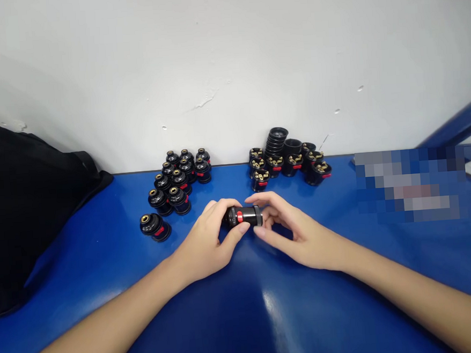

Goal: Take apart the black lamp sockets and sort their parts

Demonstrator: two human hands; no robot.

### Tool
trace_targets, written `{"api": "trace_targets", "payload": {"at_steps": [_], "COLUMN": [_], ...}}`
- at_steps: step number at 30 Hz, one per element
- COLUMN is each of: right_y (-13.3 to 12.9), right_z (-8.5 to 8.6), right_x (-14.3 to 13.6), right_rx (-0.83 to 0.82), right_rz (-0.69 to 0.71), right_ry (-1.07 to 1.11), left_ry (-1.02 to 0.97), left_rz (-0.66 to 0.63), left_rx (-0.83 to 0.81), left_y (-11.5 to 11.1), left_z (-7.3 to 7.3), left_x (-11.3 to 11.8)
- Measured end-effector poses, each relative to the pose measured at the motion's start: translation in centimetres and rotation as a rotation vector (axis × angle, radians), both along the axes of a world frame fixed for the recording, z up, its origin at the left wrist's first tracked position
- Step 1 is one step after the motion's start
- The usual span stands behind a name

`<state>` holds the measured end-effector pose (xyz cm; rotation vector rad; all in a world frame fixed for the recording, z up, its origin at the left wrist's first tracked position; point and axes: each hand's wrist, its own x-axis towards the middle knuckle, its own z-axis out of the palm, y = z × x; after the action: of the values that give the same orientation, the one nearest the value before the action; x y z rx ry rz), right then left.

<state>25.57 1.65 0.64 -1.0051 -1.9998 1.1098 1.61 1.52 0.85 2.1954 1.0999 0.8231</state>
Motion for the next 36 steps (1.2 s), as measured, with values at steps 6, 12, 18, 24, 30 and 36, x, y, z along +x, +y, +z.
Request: {"api": "trace_targets", "payload": {"at_steps": [6, 12, 18, 24, 30, 36], "right_y": [0.03, -0.02, 0.11, 0.15, 0.02, 0.18], "right_z": [0.11, 0.34, 0.37, 0.47, 0.42, 0.4], "right_x": [-0.04, 0.04, -0.03, -0.09, -0.02, -0.05], "right_rx": [-0.064, -0.02, -0.071, -0.071, 0.0, -0.061], "right_rz": [-0.02, -0.002, -0.002, -0.033, 0.001, -0.034], "right_ry": [0.034, 0.051, 0.036, 0.04, 0.029, -0.017], "left_ry": [0.001, 0.009, 0.006, 0.009, 0.016, 0.012], "left_rz": [0.011, 0.026, 0.016, 0.018, 0.014, 0.004], "left_rx": [-0.014, -0.014, -0.024, -0.04, -0.044, -0.05], "left_y": [-0.01, -0.03, 0.0, -0.05, -0.07, -0.05], "left_z": [-0.06, 0.05, 0.08, 0.08, 0.25, 0.16], "left_x": [0.01, 0.11, 0.12, 0.16, 0.15, 0.08]}}
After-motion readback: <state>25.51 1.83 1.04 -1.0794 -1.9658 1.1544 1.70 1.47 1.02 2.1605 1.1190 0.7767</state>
